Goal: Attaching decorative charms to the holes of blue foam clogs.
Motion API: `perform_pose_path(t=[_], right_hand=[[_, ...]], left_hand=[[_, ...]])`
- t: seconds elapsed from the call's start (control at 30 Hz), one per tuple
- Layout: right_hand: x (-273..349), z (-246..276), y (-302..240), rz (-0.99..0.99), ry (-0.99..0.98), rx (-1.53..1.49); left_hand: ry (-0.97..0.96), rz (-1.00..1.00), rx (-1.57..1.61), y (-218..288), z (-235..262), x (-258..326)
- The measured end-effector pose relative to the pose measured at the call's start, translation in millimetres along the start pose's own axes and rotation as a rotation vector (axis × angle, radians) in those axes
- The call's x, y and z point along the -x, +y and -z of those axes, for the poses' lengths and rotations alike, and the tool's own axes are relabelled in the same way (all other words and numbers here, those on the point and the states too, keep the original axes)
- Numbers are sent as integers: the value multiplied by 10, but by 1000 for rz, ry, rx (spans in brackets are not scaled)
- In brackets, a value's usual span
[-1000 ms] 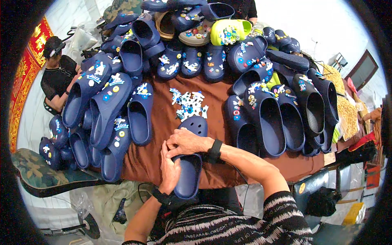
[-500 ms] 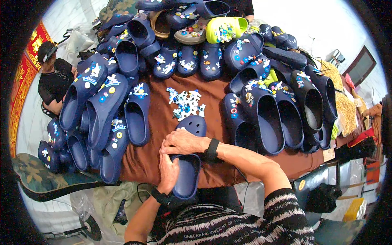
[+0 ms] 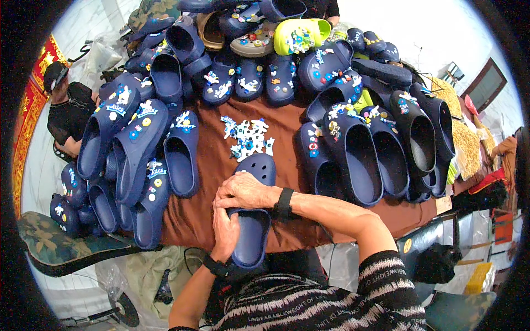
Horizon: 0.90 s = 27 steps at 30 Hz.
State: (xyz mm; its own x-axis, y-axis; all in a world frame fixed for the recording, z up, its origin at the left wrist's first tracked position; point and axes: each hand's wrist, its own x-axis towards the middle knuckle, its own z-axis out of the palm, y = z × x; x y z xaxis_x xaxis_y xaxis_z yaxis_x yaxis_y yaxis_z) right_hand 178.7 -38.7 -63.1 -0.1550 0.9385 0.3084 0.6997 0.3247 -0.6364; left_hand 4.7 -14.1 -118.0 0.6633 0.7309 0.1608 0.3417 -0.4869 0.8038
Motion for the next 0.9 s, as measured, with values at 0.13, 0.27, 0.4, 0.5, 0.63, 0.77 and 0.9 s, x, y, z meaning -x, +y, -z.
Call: perform_pose_path(t=[0.13, 0.27, 0.4, 0.5, 0.63, 0.77, 0.9], right_hand=[[7, -7, -3, -34, 8, -22], [-14, 0, -34, -10, -9, -39], [3, 30, -23, 4, -47, -51], [-3, 94, -73, -77, -127, -43], [13, 111, -107, -104, -98, -75], [-29, 72, -102, -17, -90, 7], [-33, 3, -44, 10, -97, 28]], left_hand=[[-1, 36, -3, 31, 5, 8], [-3, 22, -8, -38, 14, 23], [-53, 50, 7, -29, 22, 4], [-62, 45, -19, -46, 10, 9], [33, 24, -8, -21, -26, 10], [17, 35, -6, -2, 13, 15], [-6, 59, 10, 2, -1, 20]])
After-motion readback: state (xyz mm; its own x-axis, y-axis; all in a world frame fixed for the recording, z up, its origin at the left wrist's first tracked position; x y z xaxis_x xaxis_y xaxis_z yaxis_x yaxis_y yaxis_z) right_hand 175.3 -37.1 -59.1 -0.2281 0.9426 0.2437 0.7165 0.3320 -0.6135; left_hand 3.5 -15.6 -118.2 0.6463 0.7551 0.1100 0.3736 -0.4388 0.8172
